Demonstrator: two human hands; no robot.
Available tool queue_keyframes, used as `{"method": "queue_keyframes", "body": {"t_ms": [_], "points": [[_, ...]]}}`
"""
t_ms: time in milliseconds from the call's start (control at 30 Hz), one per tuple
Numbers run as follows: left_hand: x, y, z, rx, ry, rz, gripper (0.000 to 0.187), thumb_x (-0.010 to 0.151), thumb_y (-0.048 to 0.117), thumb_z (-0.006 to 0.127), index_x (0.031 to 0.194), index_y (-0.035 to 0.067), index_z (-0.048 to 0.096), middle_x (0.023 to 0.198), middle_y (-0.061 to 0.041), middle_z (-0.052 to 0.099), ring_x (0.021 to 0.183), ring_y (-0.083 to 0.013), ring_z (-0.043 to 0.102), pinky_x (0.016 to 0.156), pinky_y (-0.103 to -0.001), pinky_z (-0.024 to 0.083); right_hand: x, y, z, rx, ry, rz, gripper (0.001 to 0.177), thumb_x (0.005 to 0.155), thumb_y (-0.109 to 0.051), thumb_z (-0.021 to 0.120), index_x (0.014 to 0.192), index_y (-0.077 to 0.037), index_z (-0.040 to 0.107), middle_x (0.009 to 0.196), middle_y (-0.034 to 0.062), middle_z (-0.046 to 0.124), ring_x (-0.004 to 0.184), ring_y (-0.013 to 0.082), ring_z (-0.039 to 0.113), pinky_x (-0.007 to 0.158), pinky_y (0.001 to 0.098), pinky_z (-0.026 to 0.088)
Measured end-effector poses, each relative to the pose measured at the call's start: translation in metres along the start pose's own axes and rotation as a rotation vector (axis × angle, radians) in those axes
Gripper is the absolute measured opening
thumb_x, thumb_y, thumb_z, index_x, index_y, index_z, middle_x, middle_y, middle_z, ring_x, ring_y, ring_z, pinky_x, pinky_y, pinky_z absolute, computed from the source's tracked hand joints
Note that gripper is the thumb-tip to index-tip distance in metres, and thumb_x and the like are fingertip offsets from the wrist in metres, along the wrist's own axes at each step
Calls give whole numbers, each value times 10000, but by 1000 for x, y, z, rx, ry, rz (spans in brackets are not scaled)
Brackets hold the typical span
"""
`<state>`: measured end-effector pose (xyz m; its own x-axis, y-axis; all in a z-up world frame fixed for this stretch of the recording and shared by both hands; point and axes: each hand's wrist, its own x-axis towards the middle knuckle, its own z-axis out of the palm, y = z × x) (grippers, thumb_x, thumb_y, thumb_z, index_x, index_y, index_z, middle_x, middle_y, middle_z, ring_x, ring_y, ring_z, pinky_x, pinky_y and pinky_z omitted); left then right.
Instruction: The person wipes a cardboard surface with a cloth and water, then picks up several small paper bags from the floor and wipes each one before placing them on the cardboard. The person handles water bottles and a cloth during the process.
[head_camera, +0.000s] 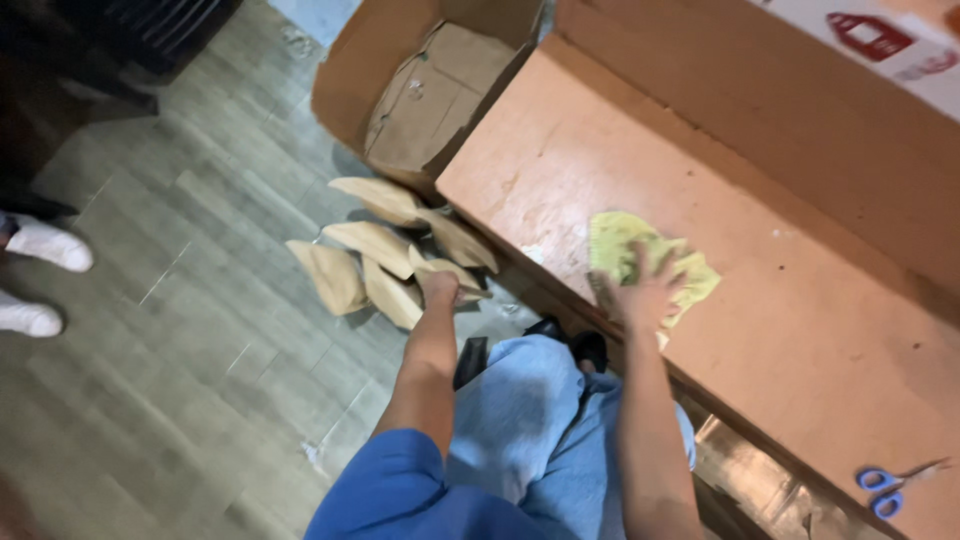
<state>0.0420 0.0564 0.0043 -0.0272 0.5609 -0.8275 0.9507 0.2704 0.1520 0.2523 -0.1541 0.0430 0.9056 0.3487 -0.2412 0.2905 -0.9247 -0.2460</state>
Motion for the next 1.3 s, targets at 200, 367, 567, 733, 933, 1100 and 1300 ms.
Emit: {"method": "queue_keyframes", "body": {"t_ms": [200,367,567,733,933,1100,1300], "points": [[24,-15,3,-409,109,-51,629,918,214,426,1523,45,462,1479,-156,567,1401,-314,517,1186,-465,402,7,-9,8,-189,88,-67,523,926,-572,681,1394,-423,502,1647,114,279,1470,485,245,889,760,428],[42,-25,14,-265,174,61,296,946,215,488,802,93,717,641,-46,583,614,-201,552,563,-386,450,4,-8,12,-239,137,-122,415,949,-520,685,1306,-326,606,1550,70,368,1359,426,344,881,679,455],[5,-48,10,-518,66,116,355,1037,308,414,1211,74,615,990,-98,624,920,-261,625,788,-437,524,-2,-10,3,-124,147,-127,355,952,-430,702,1275,-325,599,1456,38,417,1307,398,365,884,654,475],[-42,-61,-4,-439,115,265,432,1025,310,483,970,-44,725,779,-151,719,732,-264,720,713,-428,531,-4,-4,-14,333,270,-203,311,966,-239,710,1255,-222,596,1219,204,538,1048,541,599,878,620,508],[-103,-33,-50,-501,139,511,350,970,293,567,1047,-30,679,594,-117,643,493,-226,665,499,-359,519,-21,7,-42,1422,258,242,320,1040,-341,696,1339,-233,657,1154,169,704,1017,286,724,859,403,617],[-158,15,-101,55,112,776,482,964,432,534,947,-3,742,781,-170,749,874,-324,759,819,-501,558,-46,9,-47,1732,62,89,309,1087,-278,622,1370,-171,557,1206,121,664,1060,258,708,910,436,629],[-207,99,-106,373,117,1010,489,1009,332,467,1084,-68,740,1066,-312,722,1137,-478,659,993,-544,509,-48,-10,-44,1859,-58,40,390,1078,-269,594,1449,-190,504,1221,138,668,1063,272,713,936,454,622]]}}
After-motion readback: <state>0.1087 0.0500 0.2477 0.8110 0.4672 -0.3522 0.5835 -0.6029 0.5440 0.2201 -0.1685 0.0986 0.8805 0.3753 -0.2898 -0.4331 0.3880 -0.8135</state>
